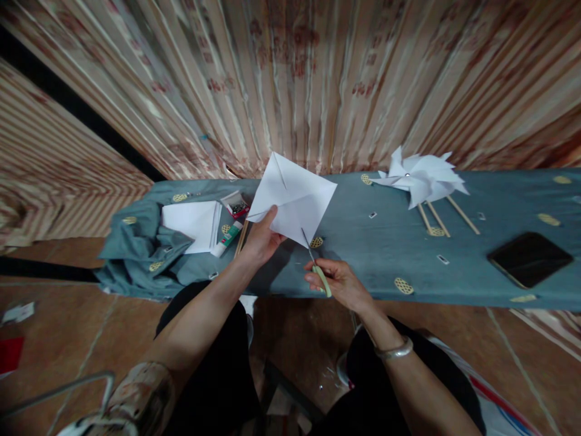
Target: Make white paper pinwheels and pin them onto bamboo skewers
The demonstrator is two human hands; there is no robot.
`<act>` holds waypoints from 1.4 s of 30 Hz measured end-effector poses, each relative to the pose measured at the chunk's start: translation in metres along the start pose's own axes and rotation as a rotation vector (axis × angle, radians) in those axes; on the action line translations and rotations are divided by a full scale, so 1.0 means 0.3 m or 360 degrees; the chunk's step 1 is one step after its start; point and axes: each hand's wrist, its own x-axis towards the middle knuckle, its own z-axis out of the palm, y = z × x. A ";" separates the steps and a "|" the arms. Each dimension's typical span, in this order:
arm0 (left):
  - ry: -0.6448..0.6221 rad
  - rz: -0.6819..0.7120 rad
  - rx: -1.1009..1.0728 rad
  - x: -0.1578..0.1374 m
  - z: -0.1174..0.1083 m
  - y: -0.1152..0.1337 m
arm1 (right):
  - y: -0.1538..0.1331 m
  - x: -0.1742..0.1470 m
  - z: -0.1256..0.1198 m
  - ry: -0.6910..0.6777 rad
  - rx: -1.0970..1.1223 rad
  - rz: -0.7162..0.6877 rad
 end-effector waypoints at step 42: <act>-0.0034 -0.0072 -0.0003 -0.037 0.007 -0.053 | 0.008 0.014 0.010 0.0190 0.0059 0.0044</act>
